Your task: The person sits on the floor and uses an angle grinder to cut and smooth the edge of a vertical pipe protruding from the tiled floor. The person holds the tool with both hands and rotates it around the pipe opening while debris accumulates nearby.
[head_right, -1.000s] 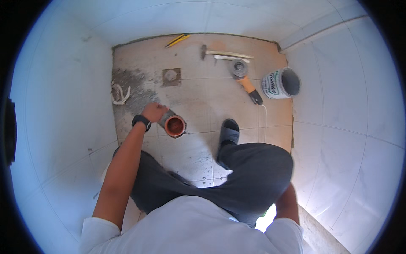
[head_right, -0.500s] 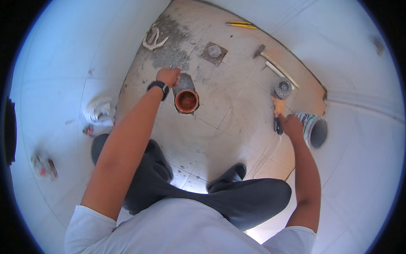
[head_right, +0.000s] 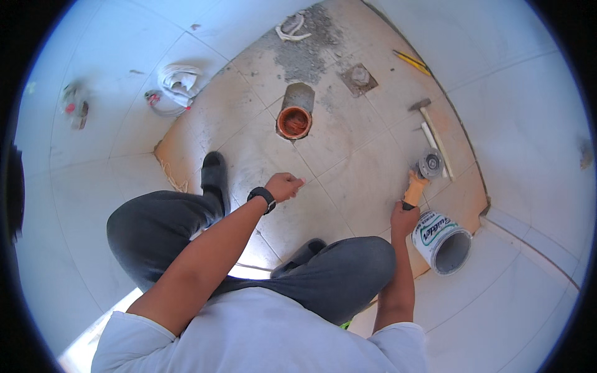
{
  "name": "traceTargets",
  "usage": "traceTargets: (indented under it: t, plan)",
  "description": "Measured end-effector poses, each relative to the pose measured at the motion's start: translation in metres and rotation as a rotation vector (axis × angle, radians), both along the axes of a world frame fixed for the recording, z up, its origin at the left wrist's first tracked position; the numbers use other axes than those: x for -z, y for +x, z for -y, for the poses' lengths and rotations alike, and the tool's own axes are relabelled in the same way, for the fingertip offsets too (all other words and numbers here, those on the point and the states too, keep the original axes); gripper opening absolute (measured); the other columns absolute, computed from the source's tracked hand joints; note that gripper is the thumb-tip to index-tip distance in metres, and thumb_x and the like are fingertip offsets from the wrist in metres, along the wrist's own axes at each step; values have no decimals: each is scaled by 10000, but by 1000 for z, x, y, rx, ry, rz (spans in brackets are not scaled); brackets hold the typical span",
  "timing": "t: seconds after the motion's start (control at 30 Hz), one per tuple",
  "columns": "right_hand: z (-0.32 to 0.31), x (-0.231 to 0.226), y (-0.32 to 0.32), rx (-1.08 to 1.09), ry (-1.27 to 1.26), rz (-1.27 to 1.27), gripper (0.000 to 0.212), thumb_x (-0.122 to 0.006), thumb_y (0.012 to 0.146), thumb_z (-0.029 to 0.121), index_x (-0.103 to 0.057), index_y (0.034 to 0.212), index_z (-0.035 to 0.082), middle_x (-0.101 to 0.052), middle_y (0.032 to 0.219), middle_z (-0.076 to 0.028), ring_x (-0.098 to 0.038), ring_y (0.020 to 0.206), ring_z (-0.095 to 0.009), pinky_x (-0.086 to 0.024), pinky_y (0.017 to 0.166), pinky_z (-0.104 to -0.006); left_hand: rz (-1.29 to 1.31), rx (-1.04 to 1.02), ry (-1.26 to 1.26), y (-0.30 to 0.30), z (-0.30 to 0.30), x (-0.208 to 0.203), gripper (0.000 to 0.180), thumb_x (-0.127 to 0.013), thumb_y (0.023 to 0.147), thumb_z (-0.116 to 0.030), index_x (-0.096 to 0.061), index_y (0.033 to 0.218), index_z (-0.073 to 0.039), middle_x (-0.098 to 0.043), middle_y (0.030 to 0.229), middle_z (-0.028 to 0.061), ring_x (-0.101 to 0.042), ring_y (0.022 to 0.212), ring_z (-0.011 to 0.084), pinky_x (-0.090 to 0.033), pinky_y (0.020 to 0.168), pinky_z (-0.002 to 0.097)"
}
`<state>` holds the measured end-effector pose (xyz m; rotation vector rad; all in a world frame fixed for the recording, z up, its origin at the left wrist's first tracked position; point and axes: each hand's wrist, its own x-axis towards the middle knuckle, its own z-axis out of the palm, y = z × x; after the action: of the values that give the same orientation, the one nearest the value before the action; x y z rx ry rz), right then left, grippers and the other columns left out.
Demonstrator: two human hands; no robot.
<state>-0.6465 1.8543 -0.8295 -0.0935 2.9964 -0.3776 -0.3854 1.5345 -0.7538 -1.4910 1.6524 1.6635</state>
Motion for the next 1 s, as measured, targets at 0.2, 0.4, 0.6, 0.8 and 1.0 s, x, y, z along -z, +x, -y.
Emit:
traceTargets:
  t: [0.2, 0.4, 0.6, 0.8, 1.0]
  plan:
    - [12, -97, 2, -158, -507, 492, 408, -841, 782, 299, -650, 932, -29, -674, 758, -88, -671, 683, -171, -537, 636, -332, -203, 289, 28, -38, 3, -27, 582, -767, 871, -543, -732, 1093, -7, -733, 934, 91, -695, 826, 162, -555, 697, 314]
    - [111, -163, 36, -485, -576, 895, 501, -887, 707, 271, -668, 1056, -13, -700, 878, -86, -665, 783, -151, -538, 739, -324, -540, -77, 494, -93, -23, -43, 685, -787, 874, -514, -576, 1334, -53, -673, 1225, 80, -663, 1049, 180, -515, 938, 358]
    - [221, -140, 100, -574, -498, 978, 485, -868, 680, 228, -665, 1070, 22, -696, 918, -43, -657, 786, -156, -537, 761, -325, -774, -610, 434, -64, 29, -21, 451, -825, 842, -190, -584, 1201, -62, -662, 1064, 46, -670, 953, 179, -554, 827, 353]
    - [269, -112, 158, -232, -695, 999, 464, -827, 689, 162, -616, 1087, 51, -657, 886, -25, -630, 725, -135, -534, 625, -318, -751, -612, 128, -59, 73, 4, 419, -809, 815, -133, -617, 1175, -37, -679, 960, 40, -674, 821, 179, -552, 725, 354]
    - [272, -99, 183, -134, -843, 948, 441, -804, 707, 116, -598, 1087, 31, -640, 834, -37, -609, 641, -135, -515, 510, -316, -665, -316, -109, -57, 85, 12, 485, -830, 780, -237, -647, 1155, 11, -722, 1033, 100, -705, 891, 198, -563, 781, 359]
